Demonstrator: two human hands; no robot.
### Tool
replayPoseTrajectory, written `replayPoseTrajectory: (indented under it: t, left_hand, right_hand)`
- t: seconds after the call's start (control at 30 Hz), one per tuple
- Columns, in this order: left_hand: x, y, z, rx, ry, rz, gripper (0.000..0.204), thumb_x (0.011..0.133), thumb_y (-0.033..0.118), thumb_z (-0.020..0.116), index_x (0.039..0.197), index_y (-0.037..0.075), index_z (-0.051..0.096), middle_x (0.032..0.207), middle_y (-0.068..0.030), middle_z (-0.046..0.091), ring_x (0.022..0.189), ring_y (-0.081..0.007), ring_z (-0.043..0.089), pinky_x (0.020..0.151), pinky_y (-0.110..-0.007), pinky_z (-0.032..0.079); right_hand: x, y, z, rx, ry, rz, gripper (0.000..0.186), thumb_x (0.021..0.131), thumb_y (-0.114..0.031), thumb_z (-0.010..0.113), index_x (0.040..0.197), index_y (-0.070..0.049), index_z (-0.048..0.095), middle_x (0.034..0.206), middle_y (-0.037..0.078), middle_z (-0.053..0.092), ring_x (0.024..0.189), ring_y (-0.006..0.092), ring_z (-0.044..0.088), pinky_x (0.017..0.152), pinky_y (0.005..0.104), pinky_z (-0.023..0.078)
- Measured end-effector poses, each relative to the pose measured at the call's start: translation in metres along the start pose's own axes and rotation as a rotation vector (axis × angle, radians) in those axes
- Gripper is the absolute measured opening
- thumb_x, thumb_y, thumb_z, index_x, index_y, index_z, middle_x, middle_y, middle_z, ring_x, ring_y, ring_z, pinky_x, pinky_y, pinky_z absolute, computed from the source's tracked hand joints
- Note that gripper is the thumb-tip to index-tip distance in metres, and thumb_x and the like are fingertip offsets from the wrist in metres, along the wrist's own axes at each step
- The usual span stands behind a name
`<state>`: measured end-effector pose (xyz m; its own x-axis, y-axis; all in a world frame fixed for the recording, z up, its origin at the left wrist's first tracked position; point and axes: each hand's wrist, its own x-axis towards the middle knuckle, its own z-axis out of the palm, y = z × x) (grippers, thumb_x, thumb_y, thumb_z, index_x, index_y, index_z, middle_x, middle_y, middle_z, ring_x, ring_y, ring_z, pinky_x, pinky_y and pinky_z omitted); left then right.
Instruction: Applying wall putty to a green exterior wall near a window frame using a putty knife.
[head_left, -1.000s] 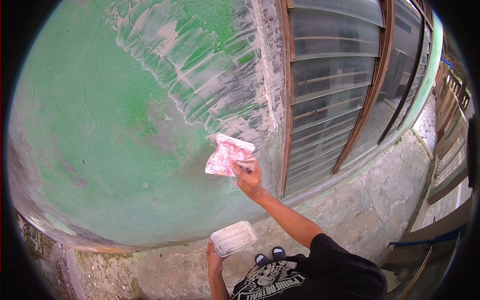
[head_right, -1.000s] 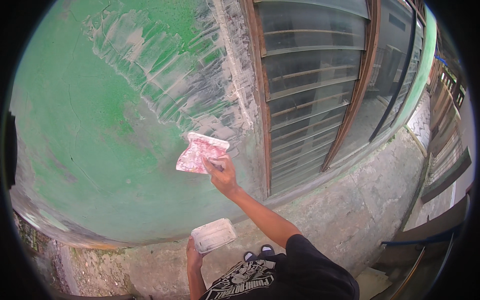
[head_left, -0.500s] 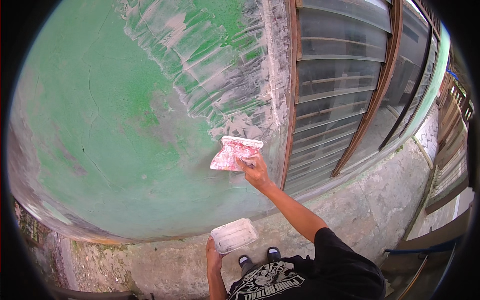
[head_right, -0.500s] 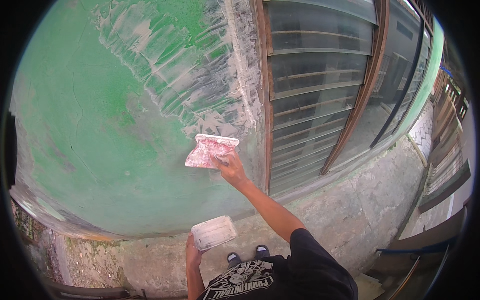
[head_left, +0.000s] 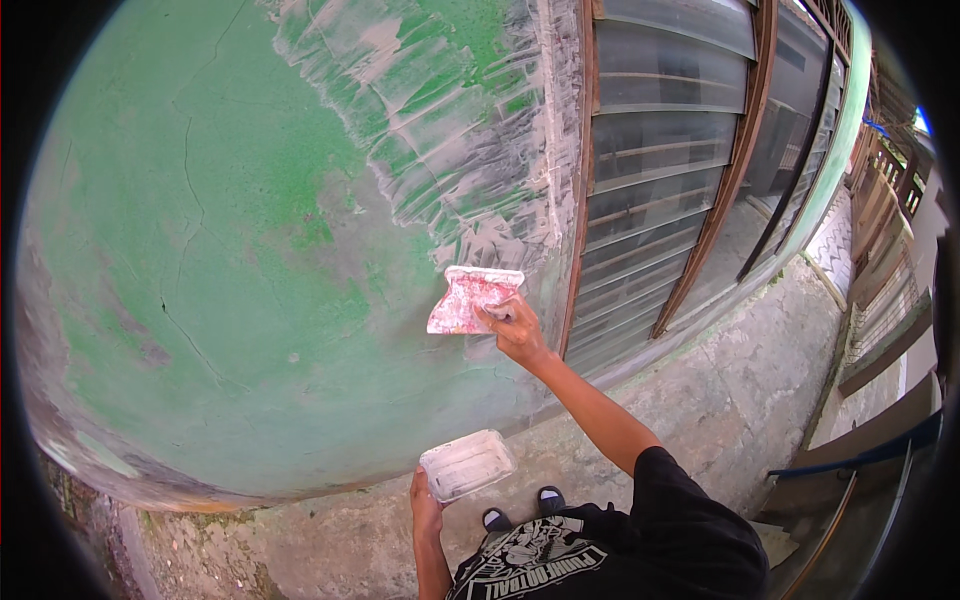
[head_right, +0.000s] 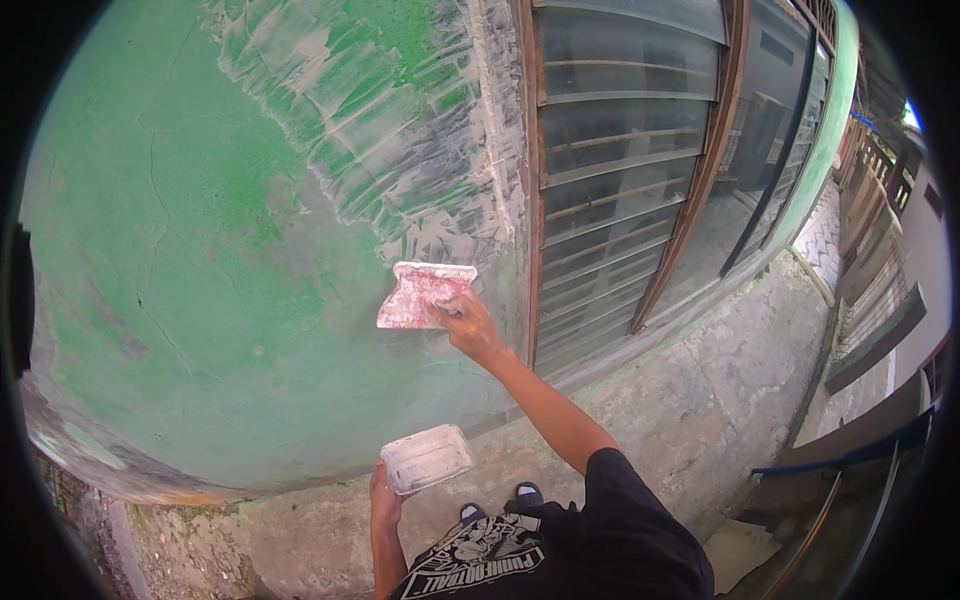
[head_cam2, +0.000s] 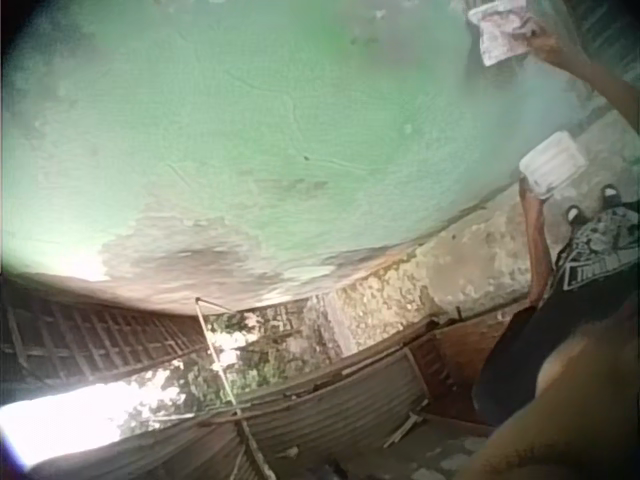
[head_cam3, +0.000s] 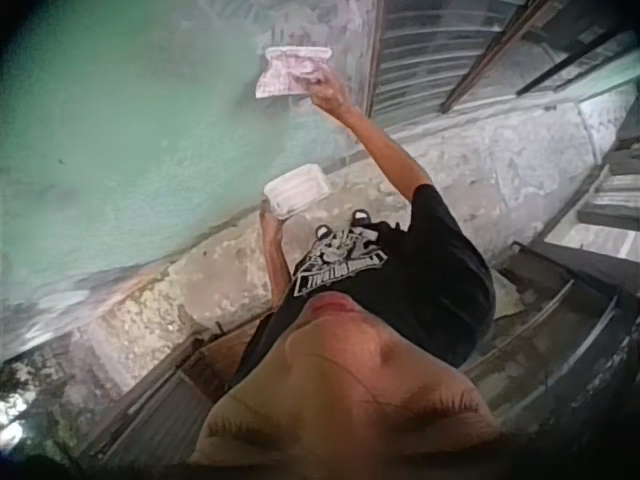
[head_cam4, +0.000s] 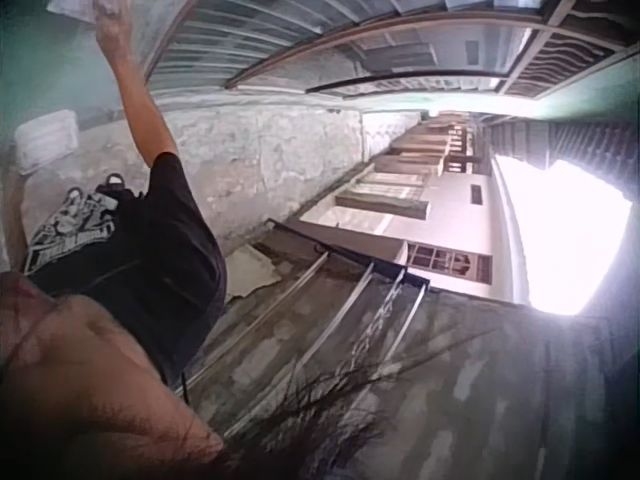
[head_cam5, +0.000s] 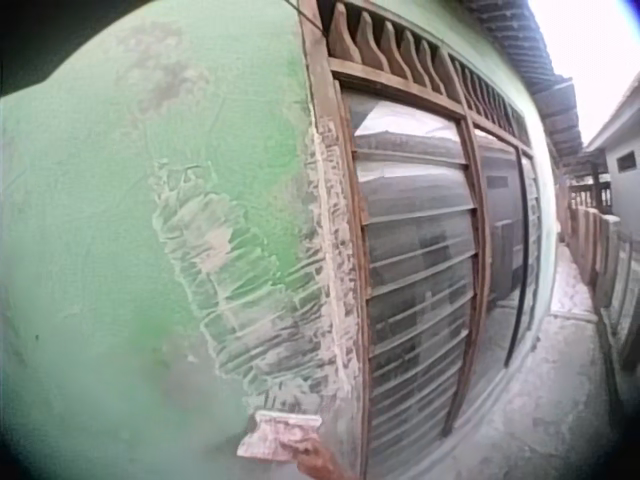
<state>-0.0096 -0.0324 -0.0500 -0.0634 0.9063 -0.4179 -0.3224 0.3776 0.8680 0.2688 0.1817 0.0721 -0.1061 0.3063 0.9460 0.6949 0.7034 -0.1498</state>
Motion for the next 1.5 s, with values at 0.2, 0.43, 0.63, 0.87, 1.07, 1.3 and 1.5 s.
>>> replayPoseTrajectory:
  t: [0.2, 0.43, 0.63, 0.87, 1.07, 1.3, 1.5]
  left_hand:
    - [0.002, 0.003, -0.020, -0.027, -0.019, -0.012, 0.052, 0.102, 0.049, 0.039, 0.136, 0.011, 0.050, 0.122, -0.0076, 0.064, 0.101, -0.0231, 0.068, 0.073, -0.043, 0.059]
    - [0.017, 0.029, -0.016, -0.085, -0.110, 0.032, 0.048, 0.105, 0.038, 0.040, 0.134, 0.002, 0.052, 0.126, -0.0098, 0.062, 0.114, -0.0207, 0.061, 0.096, -0.034, 0.049]
    - [0.027, 0.071, 0.006, 0.084, -0.288, 0.096, 0.050, 0.105, 0.039, 0.042, 0.132, -0.001, 0.054, 0.126, -0.0091, 0.061, 0.113, -0.0149, 0.058, 0.099, -0.029, 0.044]
    - [0.015, 0.092, 0.013, 0.099, -0.406, 0.006, 0.051, 0.105, 0.039, 0.044, 0.130, -0.003, 0.056, 0.120, -0.0077, 0.064, 0.105, -0.0122, 0.058, 0.093, -0.028, 0.045]
    - [0.014, 0.096, 0.013, 0.126, -0.413, 0.003, 0.049, 0.104, 0.038, 0.045, 0.126, -0.004, 0.059, 0.117, -0.0079, 0.065, 0.103, -0.0118, 0.059, 0.091, -0.027, 0.046]
    - [0.013, 0.101, 0.012, 0.085, -0.397, -0.041, 0.049, 0.104, 0.039, 0.046, 0.121, -0.004, 0.062, 0.109, -0.0072, 0.068, 0.096, -0.0115, 0.061, 0.086, -0.027, 0.048]
    - [0.019, 0.098, 0.011, 0.067, -0.305, -0.025, 0.050, 0.103, 0.041, 0.046, 0.115, -0.003, 0.065, 0.105, -0.0068, 0.068, 0.092, -0.0116, 0.061, 0.084, -0.027, 0.049]
  right_hand:
    - [-0.012, -0.036, -0.031, 0.109, 0.015, 0.107, 0.057, 0.069, 0.014, 0.063, 0.118, -0.013, 0.071, 0.089, 0.008, 0.057, 0.077, 0.0235, 0.053, 0.069, 0.0311, 0.047]
    - [-0.003, -0.082, -0.065, 0.725, -0.187, 0.847, 0.026, 0.087, -0.004, 0.069, 0.113, 0.001, 0.068, 0.090, 0.007, 0.062, 0.086, 0.0150, 0.058, 0.076, 0.0270, 0.047]
    - [0.014, -0.078, -0.069, 0.836, -0.926, 0.817, 0.024, 0.088, -0.009, 0.069, 0.109, 0.003, 0.066, 0.095, 0.012, 0.069, 0.086, 0.0154, 0.061, 0.081, 0.0301, 0.049]
    - [0.009, -0.070, -0.056, 0.607, -1.078, 0.612, 0.031, 0.081, -0.011, 0.070, 0.109, 0.003, 0.066, 0.099, 0.021, 0.069, 0.090, 0.0288, 0.067, 0.083, 0.0355, 0.049]
    - [0.017, -0.058, -0.055, 0.596, -1.072, 0.620, 0.029, 0.082, -0.010, 0.070, 0.107, 0.003, 0.067, 0.098, 0.020, 0.070, 0.086, 0.0273, 0.066, 0.081, 0.0344, 0.049]
    - [0.028, -0.034, -0.060, 0.472, -1.060, 0.694, 0.027, 0.083, -0.010, 0.071, 0.107, 0.003, 0.067, 0.093, 0.015, 0.071, 0.080, 0.0166, 0.060, 0.081, 0.0320, 0.048]
    - [0.040, -0.041, -0.067, 0.673, -0.876, 0.834, 0.021, 0.089, -0.006, 0.069, 0.108, 0.002, 0.067, 0.092, 0.005, 0.070, 0.081, 0.0067, 0.051, 0.078, 0.0269, 0.047]
